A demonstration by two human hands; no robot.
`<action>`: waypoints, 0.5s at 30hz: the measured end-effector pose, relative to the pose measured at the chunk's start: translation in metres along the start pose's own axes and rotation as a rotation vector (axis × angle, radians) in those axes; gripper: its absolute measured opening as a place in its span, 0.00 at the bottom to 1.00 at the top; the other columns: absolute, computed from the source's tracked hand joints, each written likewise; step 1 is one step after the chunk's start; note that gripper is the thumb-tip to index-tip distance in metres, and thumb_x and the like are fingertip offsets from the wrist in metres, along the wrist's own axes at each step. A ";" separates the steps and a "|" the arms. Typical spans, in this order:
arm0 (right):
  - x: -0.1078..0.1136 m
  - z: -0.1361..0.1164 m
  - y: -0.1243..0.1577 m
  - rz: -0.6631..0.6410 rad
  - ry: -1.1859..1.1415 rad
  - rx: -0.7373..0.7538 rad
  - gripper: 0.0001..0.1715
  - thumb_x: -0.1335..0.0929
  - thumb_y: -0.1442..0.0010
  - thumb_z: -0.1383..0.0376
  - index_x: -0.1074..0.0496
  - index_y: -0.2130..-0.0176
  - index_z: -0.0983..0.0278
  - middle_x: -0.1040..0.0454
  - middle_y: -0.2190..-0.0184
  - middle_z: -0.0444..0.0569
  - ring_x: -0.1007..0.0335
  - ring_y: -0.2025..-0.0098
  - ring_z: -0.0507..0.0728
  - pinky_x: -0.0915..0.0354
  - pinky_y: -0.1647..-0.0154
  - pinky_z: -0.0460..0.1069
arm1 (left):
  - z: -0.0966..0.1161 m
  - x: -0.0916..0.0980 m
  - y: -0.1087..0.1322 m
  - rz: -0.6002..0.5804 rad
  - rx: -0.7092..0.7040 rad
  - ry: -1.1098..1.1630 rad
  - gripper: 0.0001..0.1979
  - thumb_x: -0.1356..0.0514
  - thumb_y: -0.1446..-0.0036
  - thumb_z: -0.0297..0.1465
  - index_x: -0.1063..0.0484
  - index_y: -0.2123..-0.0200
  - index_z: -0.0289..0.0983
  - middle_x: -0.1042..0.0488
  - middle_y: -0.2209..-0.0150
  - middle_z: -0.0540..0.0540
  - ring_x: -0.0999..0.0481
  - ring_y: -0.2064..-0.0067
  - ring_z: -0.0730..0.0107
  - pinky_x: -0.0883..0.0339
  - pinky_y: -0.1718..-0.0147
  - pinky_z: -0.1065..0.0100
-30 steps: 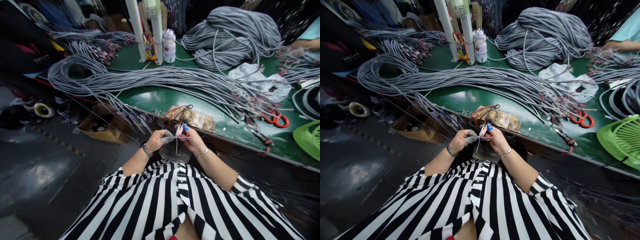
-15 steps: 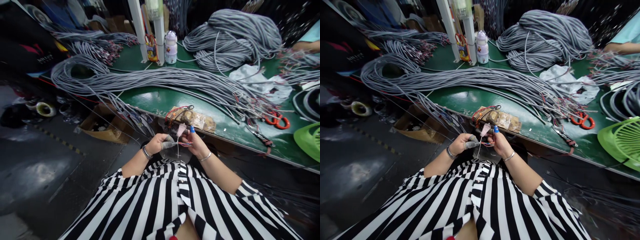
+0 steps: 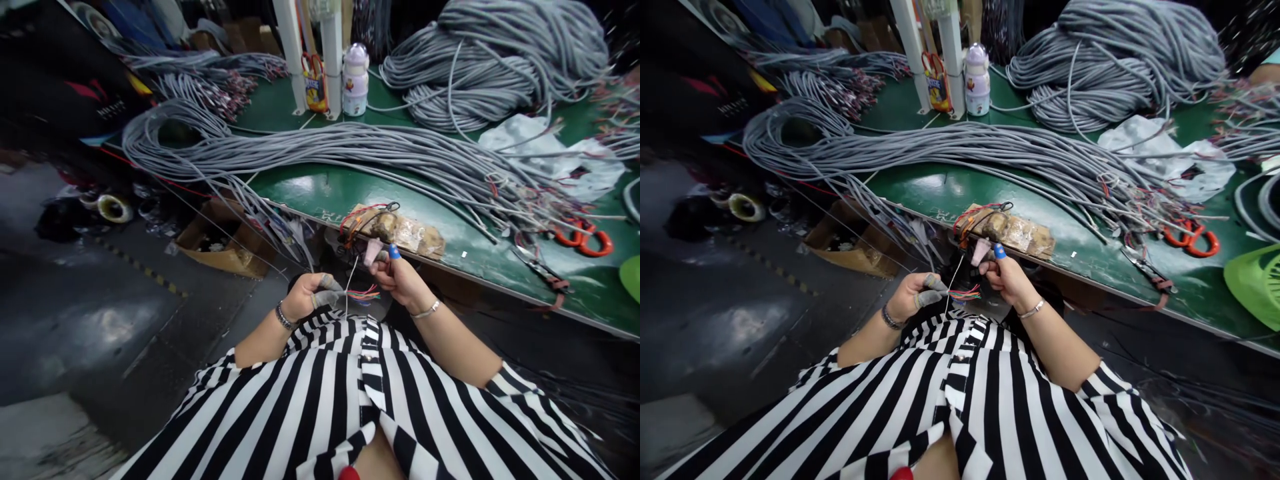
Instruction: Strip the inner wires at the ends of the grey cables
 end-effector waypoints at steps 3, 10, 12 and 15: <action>-0.008 -0.012 -0.004 0.098 0.035 0.069 0.30 0.33 0.50 0.40 0.33 0.76 0.65 0.50 0.88 0.35 0.67 0.86 0.43 0.68 0.86 0.42 | -0.001 -0.002 -0.013 0.030 -0.016 -0.004 0.14 0.33 0.53 0.38 0.24 0.70 0.31 0.27 0.76 0.46 0.30 0.74 0.75 0.36 0.74 0.73; -0.009 -0.011 -0.007 0.215 0.045 0.126 0.28 0.30 0.54 0.43 0.33 0.72 0.65 0.36 0.82 0.40 0.55 0.85 0.43 0.62 0.87 0.42 | -0.009 -0.010 -0.038 0.058 0.028 0.076 0.15 0.32 0.55 0.38 0.24 0.71 0.31 0.27 0.76 0.48 0.33 0.76 0.78 0.39 0.76 0.75; -0.008 -0.010 -0.008 0.263 0.031 0.113 0.28 0.28 0.56 0.43 0.35 0.74 0.64 0.37 0.82 0.39 0.52 0.85 0.43 0.61 0.87 0.42 | -0.013 -0.010 -0.043 0.060 0.032 0.096 0.15 0.31 0.56 0.38 0.24 0.71 0.32 0.27 0.76 0.49 0.33 0.77 0.79 0.39 0.76 0.75; -0.010 -0.010 -0.011 0.245 -0.029 0.097 0.29 0.27 0.59 0.44 0.37 0.76 0.64 0.40 0.85 0.38 0.53 0.86 0.44 0.60 0.87 0.42 | -0.017 -0.011 -0.048 0.071 0.037 0.113 0.15 0.31 0.56 0.38 0.24 0.71 0.31 0.27 0.76 0.49 0.34 0.77 0.79 0.40 0.76 0.75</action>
Point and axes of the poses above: each hand's wrist, its own y-axis away from the middle knuckle, its own x-axis out of the back of the hand, z = x × y, the point moved 3 cm from there along -y, towards the middle knuckle
